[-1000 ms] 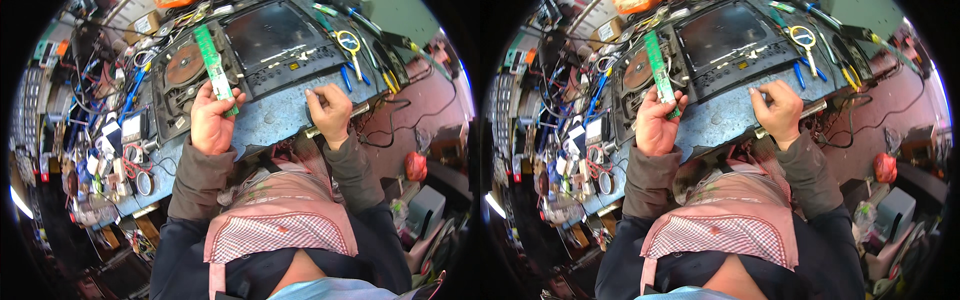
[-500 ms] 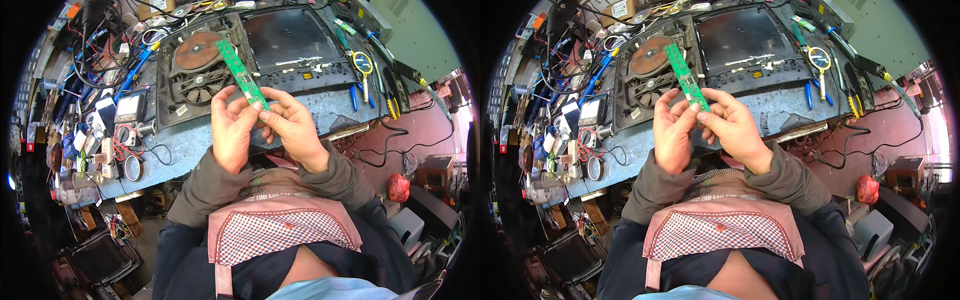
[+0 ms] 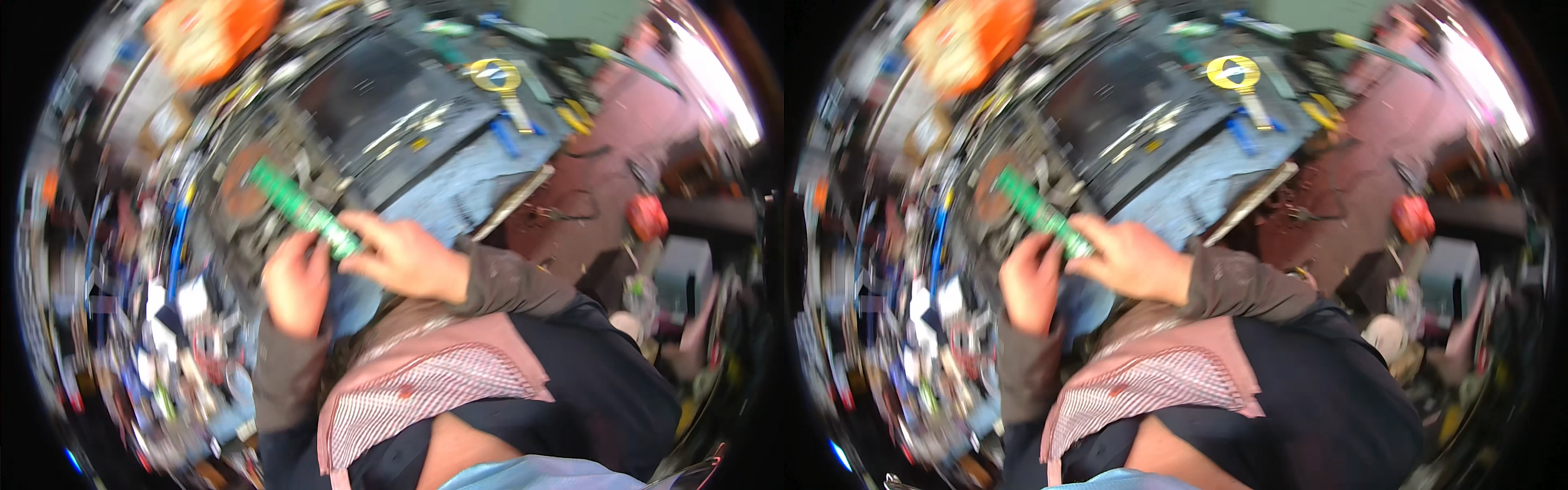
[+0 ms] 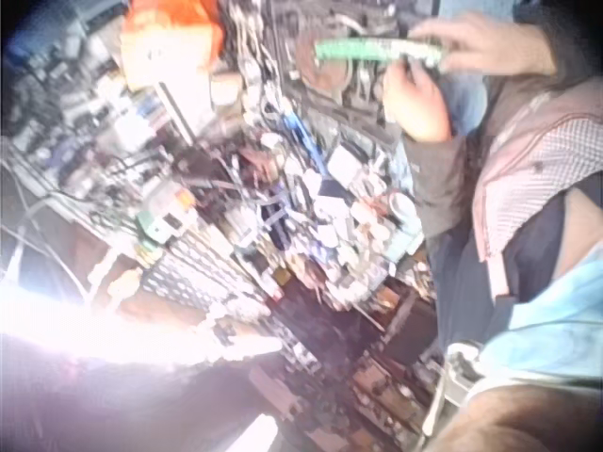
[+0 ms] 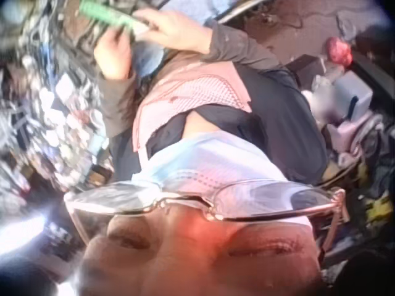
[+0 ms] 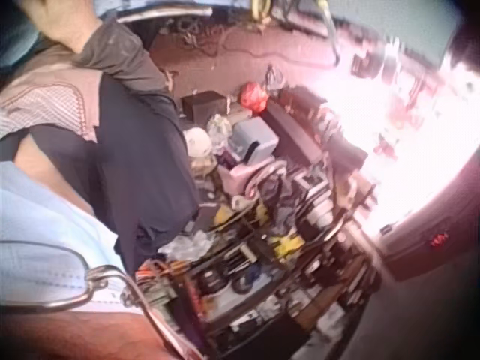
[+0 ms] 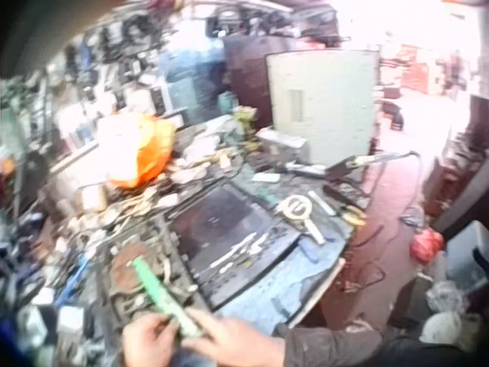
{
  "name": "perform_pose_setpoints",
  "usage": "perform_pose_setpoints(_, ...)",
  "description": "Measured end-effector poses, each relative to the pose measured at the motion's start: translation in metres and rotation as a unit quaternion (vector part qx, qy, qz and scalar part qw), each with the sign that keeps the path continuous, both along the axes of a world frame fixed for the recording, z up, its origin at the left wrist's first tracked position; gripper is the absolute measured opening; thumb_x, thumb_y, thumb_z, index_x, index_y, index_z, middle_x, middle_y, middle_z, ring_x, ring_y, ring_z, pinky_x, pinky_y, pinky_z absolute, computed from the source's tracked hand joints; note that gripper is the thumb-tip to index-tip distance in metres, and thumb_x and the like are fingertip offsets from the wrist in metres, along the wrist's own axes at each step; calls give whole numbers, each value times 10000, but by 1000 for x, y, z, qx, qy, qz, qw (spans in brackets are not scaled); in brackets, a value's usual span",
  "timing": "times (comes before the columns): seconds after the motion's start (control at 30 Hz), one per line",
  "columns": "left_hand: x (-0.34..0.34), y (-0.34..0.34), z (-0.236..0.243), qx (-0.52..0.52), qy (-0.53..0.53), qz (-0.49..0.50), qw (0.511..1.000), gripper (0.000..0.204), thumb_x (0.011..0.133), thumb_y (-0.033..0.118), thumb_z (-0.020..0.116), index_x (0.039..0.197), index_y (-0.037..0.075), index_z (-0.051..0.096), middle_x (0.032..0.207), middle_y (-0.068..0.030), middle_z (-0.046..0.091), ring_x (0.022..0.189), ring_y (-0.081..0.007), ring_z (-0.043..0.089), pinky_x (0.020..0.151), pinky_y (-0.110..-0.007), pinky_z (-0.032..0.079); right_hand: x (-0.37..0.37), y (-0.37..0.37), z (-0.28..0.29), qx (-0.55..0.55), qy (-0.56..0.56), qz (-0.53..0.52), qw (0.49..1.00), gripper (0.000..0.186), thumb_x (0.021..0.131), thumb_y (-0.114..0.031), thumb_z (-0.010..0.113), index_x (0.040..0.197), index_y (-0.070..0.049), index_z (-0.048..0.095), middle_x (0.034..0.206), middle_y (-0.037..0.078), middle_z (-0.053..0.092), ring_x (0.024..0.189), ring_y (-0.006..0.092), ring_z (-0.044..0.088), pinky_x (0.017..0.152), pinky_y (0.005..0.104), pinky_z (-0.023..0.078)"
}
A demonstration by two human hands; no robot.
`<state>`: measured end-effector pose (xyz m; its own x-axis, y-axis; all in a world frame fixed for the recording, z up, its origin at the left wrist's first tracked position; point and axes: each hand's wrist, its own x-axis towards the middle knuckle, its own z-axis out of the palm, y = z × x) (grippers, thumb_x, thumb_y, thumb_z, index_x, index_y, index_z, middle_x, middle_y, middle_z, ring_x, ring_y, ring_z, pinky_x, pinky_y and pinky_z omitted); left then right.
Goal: The person holds a green circuit board and inspects it with a magnifying glass, then uses a multimeter to test points on the board. The person places the board on the workbench and continues testing with multimeter probes.
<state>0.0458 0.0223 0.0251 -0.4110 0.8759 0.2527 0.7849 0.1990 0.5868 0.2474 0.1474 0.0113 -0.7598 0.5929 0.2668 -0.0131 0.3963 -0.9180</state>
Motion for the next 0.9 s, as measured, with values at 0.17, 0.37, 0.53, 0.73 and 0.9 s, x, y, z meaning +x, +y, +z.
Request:
perform_pose_setpoints(0.17, -2, 4, 13, -5, -239, 38, 970, 236, 1044, 52, 807, 1254, -51, 782, 951, -10, 758, 691, -46, 593, 604, -233, 469, 83, 65, 32, -140, 230, -273, 923, 378, 1026, -114, 829, 1378, -27, 722, 1020, 46, 774, 852, 118, 725, 698, 294, 573)
perform_pose_setpoints(0.37, -6, 4, 9, -7, -226, 7, 974, 219, 1037, 13, 814, 1244, -48, 787, 1004, -15, 765, 757, -20, 558, 660, -213, 455, 195, 232, 56, -160, 404, -442, 785, 480, 1038, -105, 805, 1419, 27, 544, 1203, 119, 703, 1031, 236, 716, 869, 395, 608)
perform_pose_setpoints(0.53, -9, -2, 9, -10, -283, -1, 959, 259, 1058, -26, 775, 1316, -49, 761, 1020, 6, 742, 723, 1, 487, 634, -182, 405, 240, 315, 60, -118, 380, -457, 796, 259, 1128, -234, 706, 1293, -50, 627, 976, 80, 751, 836, 187, 743, 701, 324, 611)
perform_pose_setpoints(0.73, -6, 1, 3, 12, -285, 14, 958, 241, 1052, -23, 783, 1290, -54, 763, 1019, 7, 746, 714, 7, 473, 613, -169, 375, 277, 256, 58, 153, 321, -556, 752, 201, 1111, -149, 691, 1078, 46, 723, 934, 166, 787, 755, 235, 779, 692, 366, 666)
perform_pose_setpoints(0.9, -6, 4, 7, 2, -283, 22, 959, 241, 1034, -37, 790, 1272, -55, 762, 1000, 8, 743, 700, 9, 462, 607, -173, 362, 280, 265, 14, 62, 239, -569, 784, 207, 1071, -138, 706, 1019, 60, 744, 875, 135, 808, 706, 181, 780, 634, 323, 641)
